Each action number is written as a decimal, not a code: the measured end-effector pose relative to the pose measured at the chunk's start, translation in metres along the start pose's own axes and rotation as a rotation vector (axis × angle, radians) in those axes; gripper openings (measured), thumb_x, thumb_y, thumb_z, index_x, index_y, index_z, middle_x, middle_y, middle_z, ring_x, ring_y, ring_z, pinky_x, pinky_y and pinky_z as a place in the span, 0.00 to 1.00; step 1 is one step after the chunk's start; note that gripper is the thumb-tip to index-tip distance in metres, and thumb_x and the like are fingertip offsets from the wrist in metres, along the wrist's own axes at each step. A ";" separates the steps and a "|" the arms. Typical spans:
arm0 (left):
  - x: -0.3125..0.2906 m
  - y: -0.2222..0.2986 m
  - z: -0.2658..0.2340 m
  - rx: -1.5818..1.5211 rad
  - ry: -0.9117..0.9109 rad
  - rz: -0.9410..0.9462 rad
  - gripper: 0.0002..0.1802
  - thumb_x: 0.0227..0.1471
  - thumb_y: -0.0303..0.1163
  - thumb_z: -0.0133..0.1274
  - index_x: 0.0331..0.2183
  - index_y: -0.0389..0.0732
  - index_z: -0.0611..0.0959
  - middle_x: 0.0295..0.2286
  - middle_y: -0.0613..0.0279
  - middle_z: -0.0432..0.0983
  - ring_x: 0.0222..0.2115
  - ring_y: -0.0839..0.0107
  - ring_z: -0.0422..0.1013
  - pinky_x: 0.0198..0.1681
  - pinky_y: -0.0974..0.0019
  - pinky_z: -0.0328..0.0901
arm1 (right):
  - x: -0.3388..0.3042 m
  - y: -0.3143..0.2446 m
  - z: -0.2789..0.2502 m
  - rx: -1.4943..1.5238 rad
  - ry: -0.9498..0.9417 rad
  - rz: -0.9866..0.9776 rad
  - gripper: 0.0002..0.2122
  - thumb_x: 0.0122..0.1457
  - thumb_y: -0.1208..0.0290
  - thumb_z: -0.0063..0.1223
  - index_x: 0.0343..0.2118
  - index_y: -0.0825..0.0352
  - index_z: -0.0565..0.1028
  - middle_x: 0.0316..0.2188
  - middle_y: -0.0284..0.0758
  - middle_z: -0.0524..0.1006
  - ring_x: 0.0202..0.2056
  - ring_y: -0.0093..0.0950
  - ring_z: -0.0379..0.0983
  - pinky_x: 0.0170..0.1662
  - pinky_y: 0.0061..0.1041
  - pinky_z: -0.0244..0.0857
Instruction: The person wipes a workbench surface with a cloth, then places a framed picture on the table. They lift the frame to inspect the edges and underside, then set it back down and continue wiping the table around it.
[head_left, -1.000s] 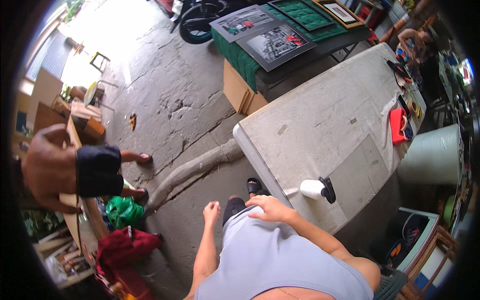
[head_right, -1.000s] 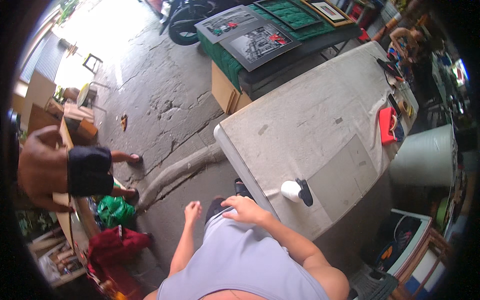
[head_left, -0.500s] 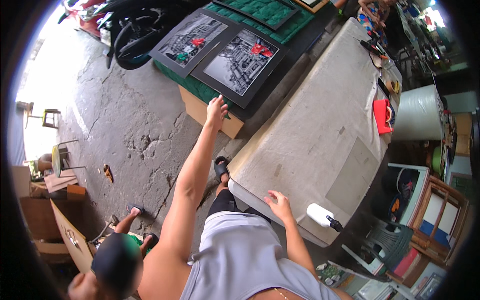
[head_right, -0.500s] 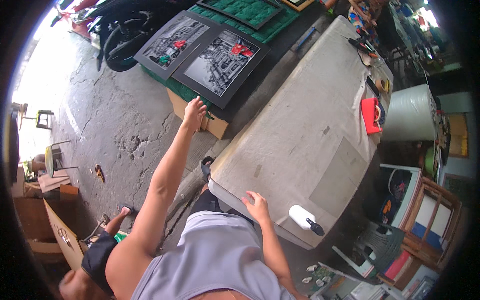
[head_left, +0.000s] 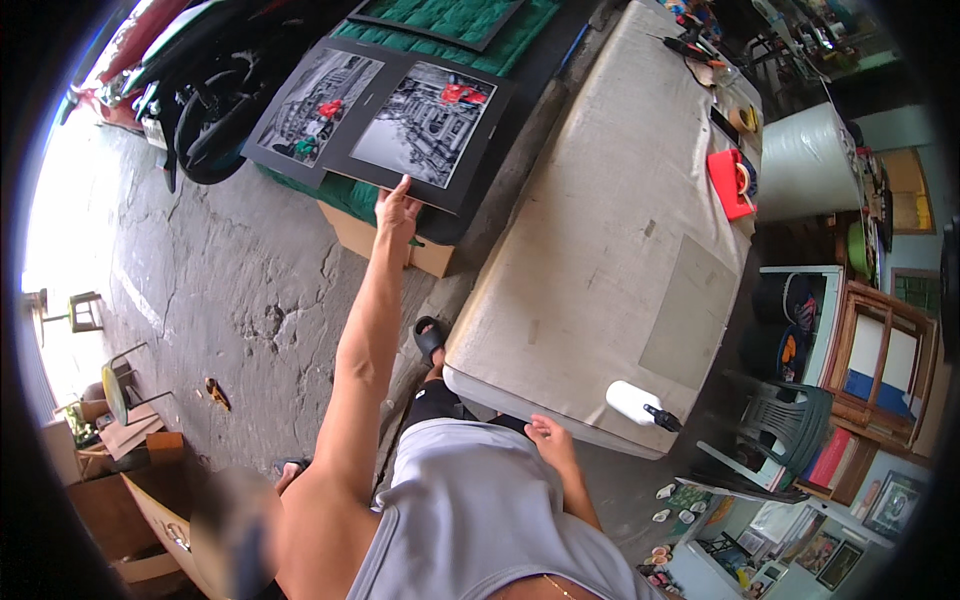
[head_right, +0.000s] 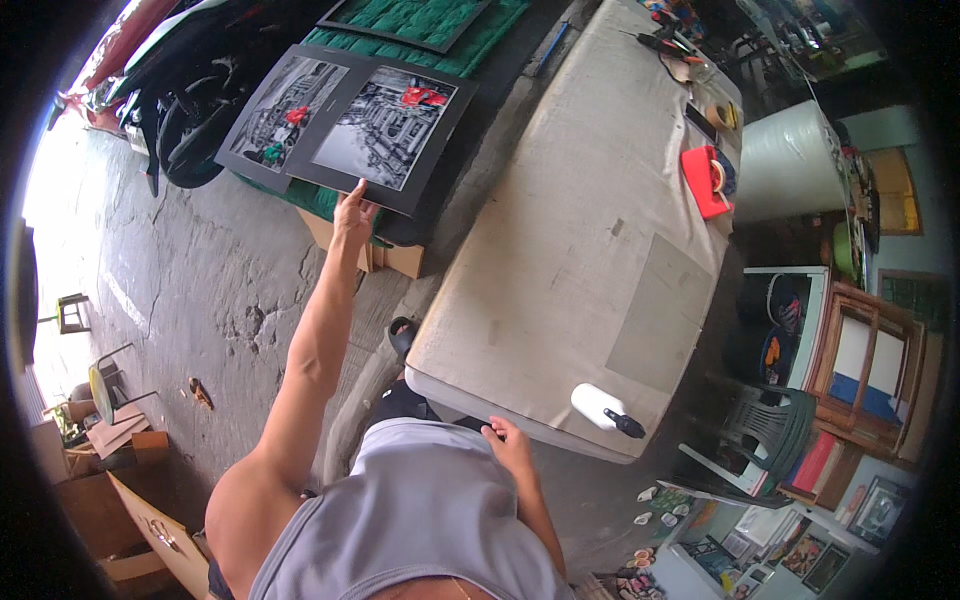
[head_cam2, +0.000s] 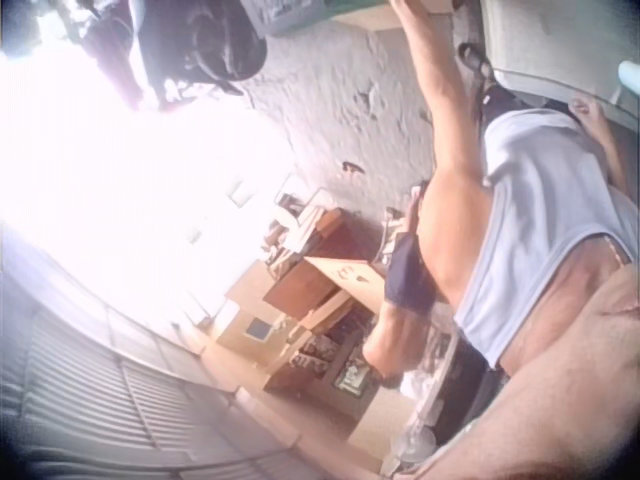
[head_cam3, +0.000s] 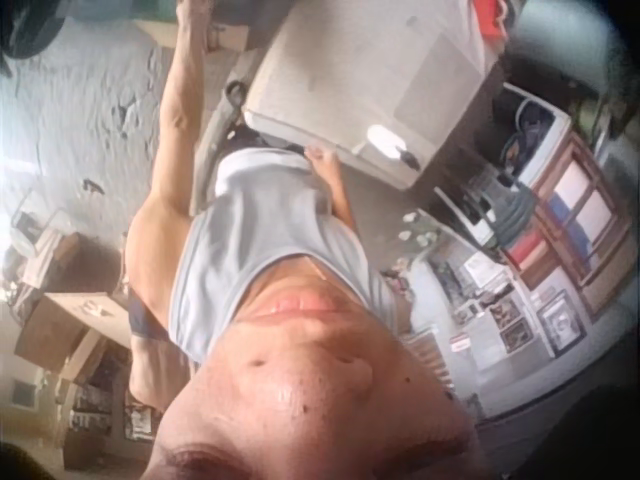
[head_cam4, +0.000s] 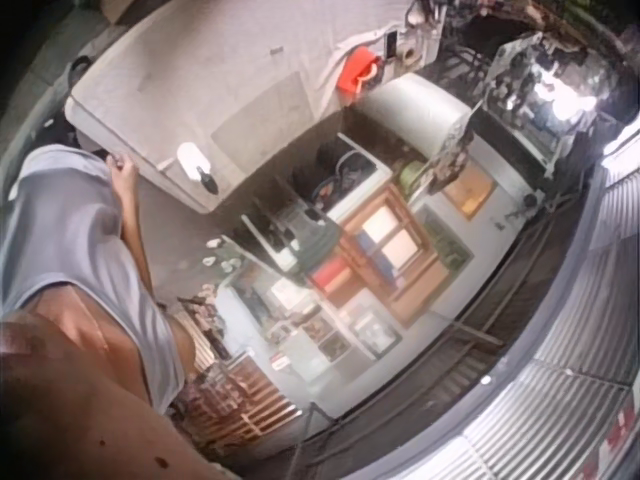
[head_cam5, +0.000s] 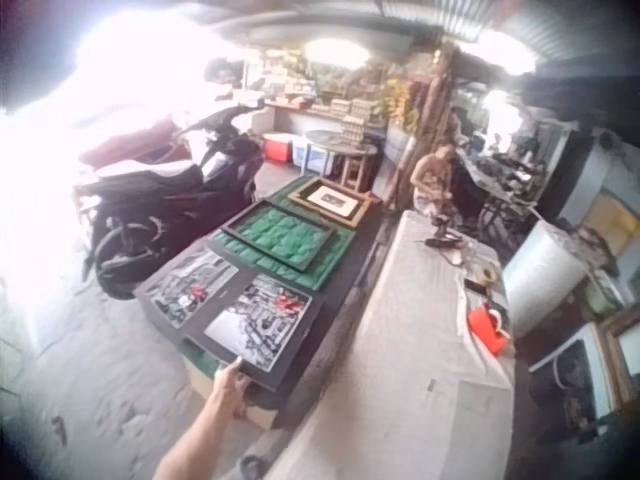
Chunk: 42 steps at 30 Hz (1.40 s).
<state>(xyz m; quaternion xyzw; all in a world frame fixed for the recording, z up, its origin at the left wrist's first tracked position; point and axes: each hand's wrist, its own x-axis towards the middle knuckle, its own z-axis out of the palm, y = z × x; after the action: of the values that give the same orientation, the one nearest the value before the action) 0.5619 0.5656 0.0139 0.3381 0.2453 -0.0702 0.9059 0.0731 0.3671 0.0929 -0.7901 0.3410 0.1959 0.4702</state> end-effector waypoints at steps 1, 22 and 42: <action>-0.004 0.004 0.005 0.034 -0.037 0.041 0.25 0.47 0.25 0.61 0.47 0.48 0.72 0.36 0.65 0.76 0.32 0.69 0.76 0.30 0.64 0.74 | -0.005 0.003 -0.003 -0.002 -0.003 -0.004 0.20 0.52 0.60 0.61 0.45 0.67 0.76 0.38 0.40 0.79 0.38 0.26 0.76 0.41 0.25 0.69; -0.723 -0.089 -0.200 -0.146 0.321 0.606 0.22 0.57 0.39 0.49 0.47 0.31 0.74 0.42 0.51 0.76 0.41 0.58 0.75 0.47 0.55 0.69 | -0.054 0.075 -0.153 0.336 -1.053 -0.362 0.14 0.63 0.63 0.48 0.44 0.69 0.73 0.35 0.33 0.76 0.36 0.20 0.71 0.41 0.21 0.66; -1.126 -0.435 -0.191 -0.007 0.784 0.386 0.19 0.57 0.31 0.46 0.49 0.33 0.72 0.44 0.54 0.74 0.44 0.62 0.71 0.50 0.59 0.65 | -0.098 0.244 -0.160 0.014 -1.555 -0.019 0.12 0.54 0.73 0.57 0.41 0.70 0.76 0.32 0.31 0.78 0.32 0.21 0.73 0.36 0.22 0.69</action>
<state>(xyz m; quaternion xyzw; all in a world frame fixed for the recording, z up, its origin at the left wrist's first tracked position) -0.6212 0.3143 0.1916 0.3756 0.5031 0.2348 0.7421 -0.1735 0.1820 0.0831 -0.4255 -0.0923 0.6877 0.5810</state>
